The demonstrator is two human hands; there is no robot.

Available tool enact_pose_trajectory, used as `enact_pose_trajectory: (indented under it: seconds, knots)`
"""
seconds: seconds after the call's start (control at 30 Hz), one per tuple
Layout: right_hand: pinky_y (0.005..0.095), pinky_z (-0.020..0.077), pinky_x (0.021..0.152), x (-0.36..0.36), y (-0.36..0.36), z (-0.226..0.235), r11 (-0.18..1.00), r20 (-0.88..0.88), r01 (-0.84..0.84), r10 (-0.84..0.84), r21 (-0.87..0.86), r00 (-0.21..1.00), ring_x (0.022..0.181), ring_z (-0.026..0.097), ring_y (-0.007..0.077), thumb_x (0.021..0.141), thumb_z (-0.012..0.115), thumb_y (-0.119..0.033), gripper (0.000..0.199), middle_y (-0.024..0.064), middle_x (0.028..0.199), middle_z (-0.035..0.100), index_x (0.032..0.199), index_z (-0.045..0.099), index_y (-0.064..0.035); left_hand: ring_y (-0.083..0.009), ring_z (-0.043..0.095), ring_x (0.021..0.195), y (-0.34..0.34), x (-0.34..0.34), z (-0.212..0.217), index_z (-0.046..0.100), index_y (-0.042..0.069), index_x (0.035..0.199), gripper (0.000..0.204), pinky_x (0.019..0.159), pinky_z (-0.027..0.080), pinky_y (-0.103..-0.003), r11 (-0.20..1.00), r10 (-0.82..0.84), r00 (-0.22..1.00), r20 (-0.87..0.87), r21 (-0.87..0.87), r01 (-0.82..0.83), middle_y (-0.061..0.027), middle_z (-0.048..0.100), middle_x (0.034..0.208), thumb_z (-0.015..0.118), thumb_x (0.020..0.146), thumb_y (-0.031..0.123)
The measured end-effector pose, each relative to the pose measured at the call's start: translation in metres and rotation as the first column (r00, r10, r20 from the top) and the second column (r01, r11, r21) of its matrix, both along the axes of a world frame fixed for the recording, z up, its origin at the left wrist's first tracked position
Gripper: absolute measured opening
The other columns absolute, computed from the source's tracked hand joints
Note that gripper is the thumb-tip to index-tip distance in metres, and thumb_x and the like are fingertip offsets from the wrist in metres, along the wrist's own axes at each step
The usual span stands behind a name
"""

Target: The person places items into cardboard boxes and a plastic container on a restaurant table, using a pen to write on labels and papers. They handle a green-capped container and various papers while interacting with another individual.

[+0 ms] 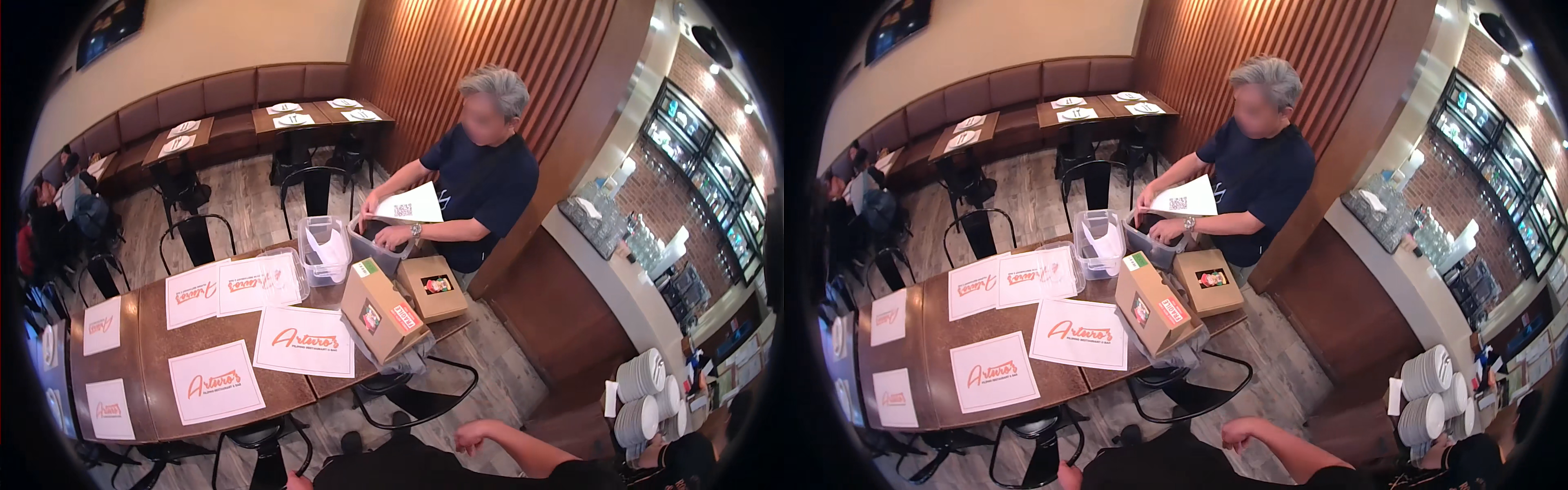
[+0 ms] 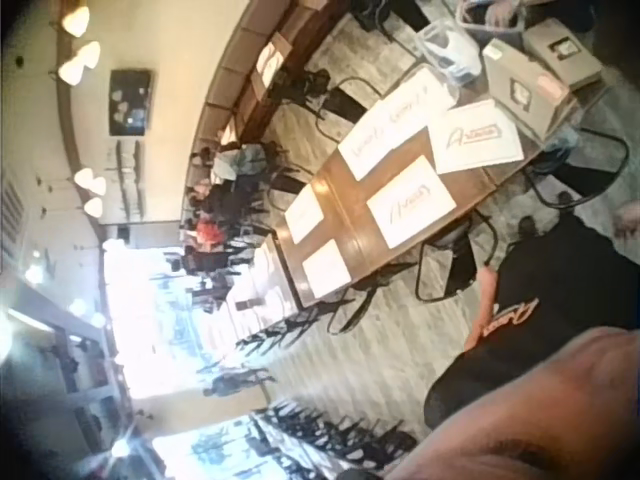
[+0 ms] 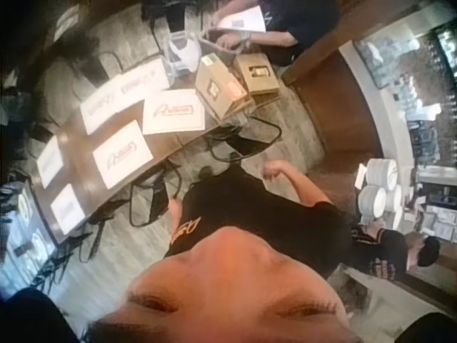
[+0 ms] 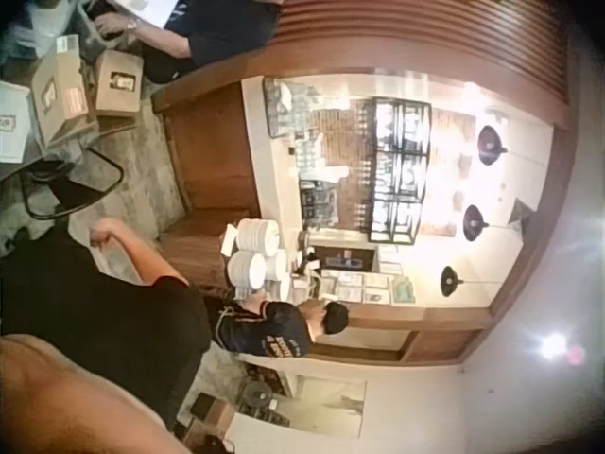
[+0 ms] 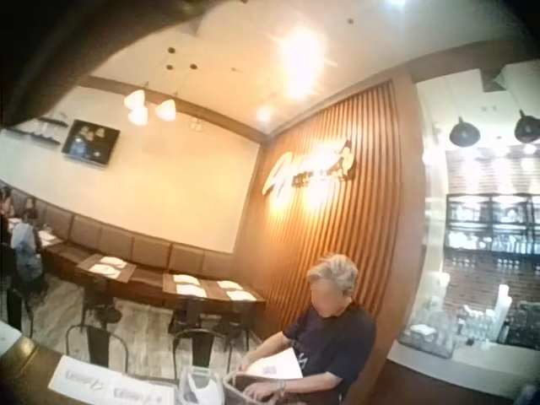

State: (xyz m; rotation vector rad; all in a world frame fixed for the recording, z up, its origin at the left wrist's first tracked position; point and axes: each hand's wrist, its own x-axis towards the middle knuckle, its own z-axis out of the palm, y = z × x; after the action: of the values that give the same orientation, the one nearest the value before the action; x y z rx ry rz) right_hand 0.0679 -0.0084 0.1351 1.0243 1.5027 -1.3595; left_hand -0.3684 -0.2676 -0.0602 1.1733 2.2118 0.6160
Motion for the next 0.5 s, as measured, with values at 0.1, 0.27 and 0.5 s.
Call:
enact_pose_trajectory:
  seconds: [0.1,0.27,0.5]
  knots:
    - [0.0297,0.0476,0.048,-0.013,0.003,0.010,0.976,-0.150,0.217,-0.211,0.020,0.966,0.056,0.060,0.0151,0.082,0.048,-0.027,0.028,0.0057,0.073,0.067,0.086,0.064,-0.0054,-0.0456,0.059,0.079,0.002,-0.004,-0.006,0.060,-0.007,0.093,0.030,0.068,0.047,-0.049,0.996,0.029,1.000,-0.013,-0.079,-0.029,-0.0285,0.061,0.079,0.053,0.080,0.020]
    - [0.0336,0.0467,0.045,-0.044,0.022,0.046,0.965,-0.254,0.209,-0.165,0.156,0.953,0.050,0.058,0.0176,0.081,0.046,-0.028,0.032,0.0068,0.064,0.064,0.072,0.066,-0.0050,-0.0444,0.055,0.100,0.026,0.003,0.038,0.055,0.000,0.115,0.042,0.085,0.044,-0.048,0.941,0.106,0.990,0.090,-0.330,-0.071,-0.0284,0.059,0.104,0.054,0.079,0.021]
    - [0.0350,0.0518,0.054,0.043,-0.067,-0.063,0.903,0.223,0.420,-0.393,-0.088,0.892,0.058,0.062,0.0197,0.080,0.050,-0.013,0.019,0.0119,0.071,0.064,0.083,0.064,0.0008,-0.0431,0.056,0.103,0.027,0.008,0.032,0.056,0.000,0.116,0.041,0.086,0.044,-0.044,0.917,0.207,0.975,0.080,-0.364,-0.165,-0.0279,0.060,0.106,0.052,0.080,0.019]
